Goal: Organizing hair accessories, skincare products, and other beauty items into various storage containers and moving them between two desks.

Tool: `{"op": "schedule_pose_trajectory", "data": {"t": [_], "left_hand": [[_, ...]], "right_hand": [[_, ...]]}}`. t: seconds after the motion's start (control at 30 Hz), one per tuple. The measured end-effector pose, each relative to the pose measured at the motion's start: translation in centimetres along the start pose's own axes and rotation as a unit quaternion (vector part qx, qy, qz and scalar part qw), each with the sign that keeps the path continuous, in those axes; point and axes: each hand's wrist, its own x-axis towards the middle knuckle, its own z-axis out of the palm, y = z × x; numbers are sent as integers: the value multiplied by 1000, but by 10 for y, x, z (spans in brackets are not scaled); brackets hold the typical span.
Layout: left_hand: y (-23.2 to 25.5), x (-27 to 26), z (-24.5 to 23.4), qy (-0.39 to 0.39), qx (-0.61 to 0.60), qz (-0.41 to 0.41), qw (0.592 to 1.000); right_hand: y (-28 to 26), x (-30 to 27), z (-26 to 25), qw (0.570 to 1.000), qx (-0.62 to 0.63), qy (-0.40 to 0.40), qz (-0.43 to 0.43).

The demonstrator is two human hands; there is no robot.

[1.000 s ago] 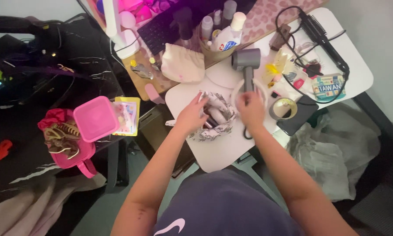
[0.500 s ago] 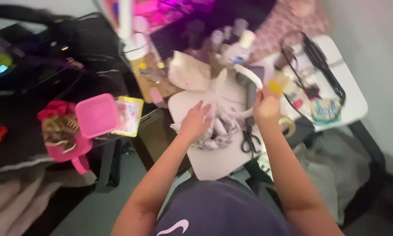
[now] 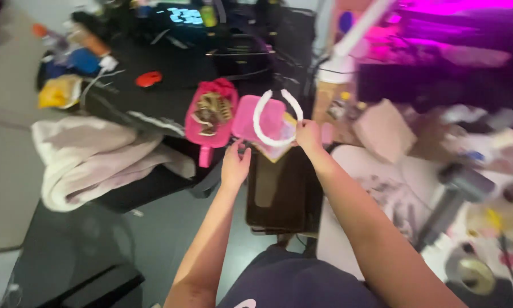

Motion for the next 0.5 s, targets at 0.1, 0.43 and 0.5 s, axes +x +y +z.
{"op": "schedule_pose_trajectory", "data": {"t": [0.1, 0.43, 0.5], "left_hand": [[-26, -2, -15, 24, -6, 7, 1000], [18, -4, 28, -94, -42, 25, 994], [30, -10, 58, -146, 4, 40, 988]], "right_hand": [[7, 15, 46, 999, 33, -13, 5], [10, -45, 6, 995, -46, 56, -72], [38, -62, -30, 976, -150, 97, -129]]}}
